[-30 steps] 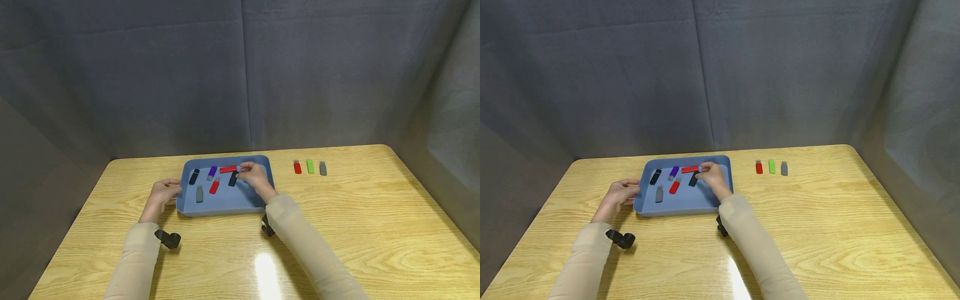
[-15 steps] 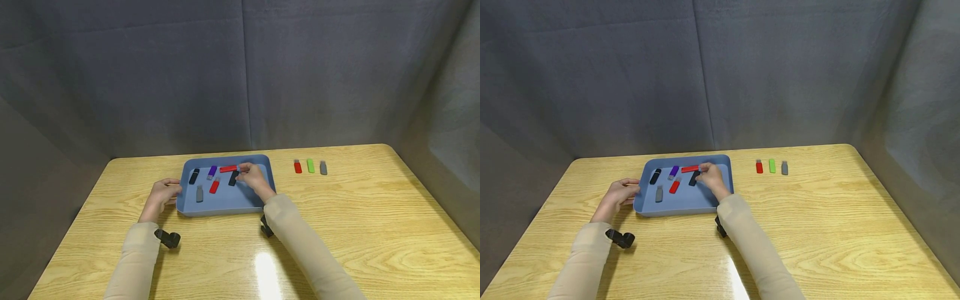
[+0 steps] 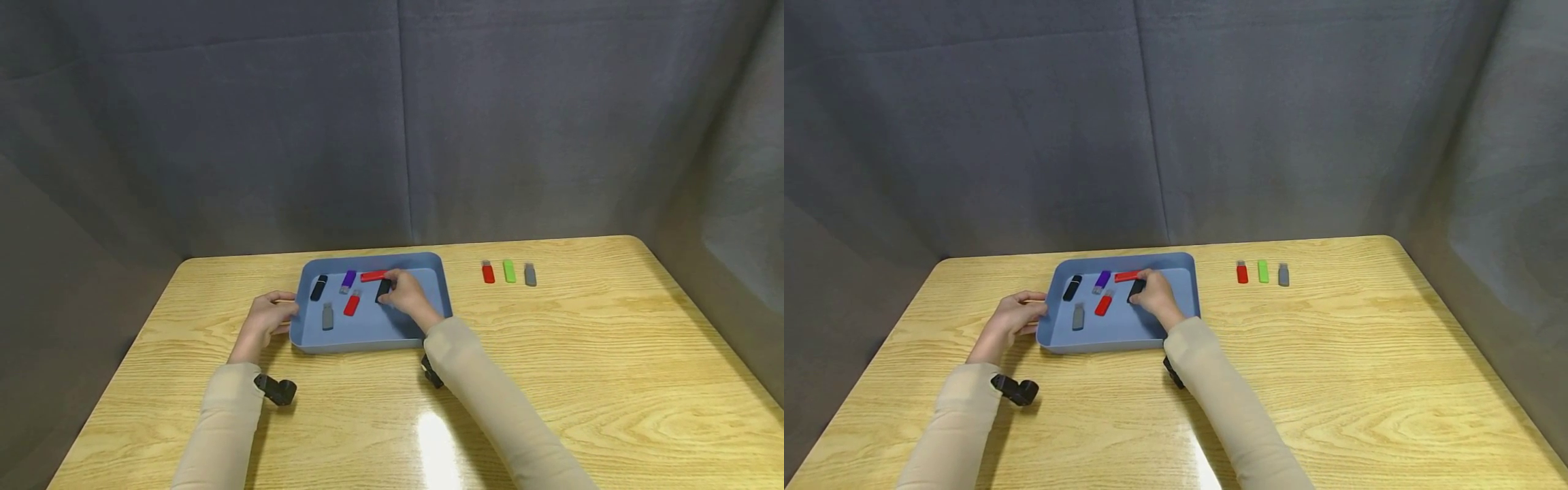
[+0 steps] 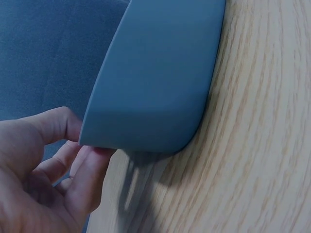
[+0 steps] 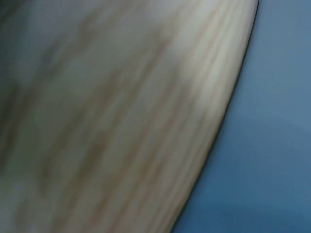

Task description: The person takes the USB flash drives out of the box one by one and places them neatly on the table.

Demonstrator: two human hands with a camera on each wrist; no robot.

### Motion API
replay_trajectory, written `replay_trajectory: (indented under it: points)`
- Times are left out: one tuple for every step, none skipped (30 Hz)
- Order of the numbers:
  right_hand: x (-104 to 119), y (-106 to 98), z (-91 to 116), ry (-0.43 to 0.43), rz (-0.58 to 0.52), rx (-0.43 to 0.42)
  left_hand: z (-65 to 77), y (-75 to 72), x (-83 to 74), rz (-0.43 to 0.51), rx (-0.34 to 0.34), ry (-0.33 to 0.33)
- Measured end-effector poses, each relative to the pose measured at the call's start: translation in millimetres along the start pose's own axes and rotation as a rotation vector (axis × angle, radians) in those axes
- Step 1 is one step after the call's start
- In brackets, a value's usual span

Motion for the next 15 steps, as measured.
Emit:
replay_trajectory:
  points:
    - [0.2, 0.3, 0.2, -0.001, 0.008, 0.002, 0.1, 0.2, 0.0, -0.001, 0.001, 0.000]
    - [0.4, 0.4, 0.3, 0.000, 0.015, 0.004, -0.1, 0.3, 0.2, -0.002, 0.000, -0.002]
    - [0.5, 0.5, 0.5, 0.000, 0.022, 0.007, -0.1, 0.4, 0.1, -0.004, 0.002, -0.002]
    - [0.6, 0.4, 0.8, 0.001, 0.026, 0.008, -0.4, 0.5, 0.2, -0.006, 0.002, -0.003]
    - [0.8, 0.3, 1.1, 0.001, 0.025, 0.011, -0.8, 0.5, 0.3, -0.007, 0.002, -0.004]
    - [0.9, 0.3, 1.5, 0.001, 0.024, 0.015, -1.0, 0.5, 0.3, -0.009, 0.001, -0.005]
    - [0.9, 0.2, 1.8, 0.001, 0.021, 0.018, -1.4, 0.3, 0.5, -0.010, 0.000, -0.006]
    - [1.0, 0.2, 2.0, 0.001, 0.016, 0.022, -1.5, 0.2, 0.4, -0.011, 0.000, -0.005]
    - [1.1, 0.2, 2.1, -0.001, 0.014, 0.026, -1.4, 0.1, 0.2, -0.011, 0.001, -0.003]
    - [1.2, 0.1, 2.2, -0.003, 0.011, 0.028, -1.7, 0.0, 0.5, -0.011, 0.001, -0.004]
    - [1.4, 0.3, 2.3, -0.006, 0.009, 0.032, -1.7, 0.0, 0.5, -0.012, 0.001, -0.003]
    - [1.5, 0.4, 2.2, -0.008, 0.009, 0.034, -1.6, 0.0, 0.5, -0.012, 0.001, -0.003]
    - [1.8, 0.6, 2.2, -0.011, 0.008, 0.036, -1.8, 0.0, 0.8, -0.013, 0.001, -0.004]
    - [2.0, 0.7, 2.3, -0.015, 0.012, 0.035, -1.8, 0.1, 1.1, -0.013, 0.001, -0.006]
    - [2.3, 0.8, 2.2, -0.019, 0.017, 0.034, -1.7, 0.3, 1.3, -0.012, 0.003, -0.008]
Point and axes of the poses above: each hand's wrist, its own z-axis away from the middle knuckle, its own y-axis out of the palm, x = y × z, the point moved 5 cm from there along -z, towards the middle knuckle, and after that the axes turned 6 degrees about z, right-handed, at the moved point
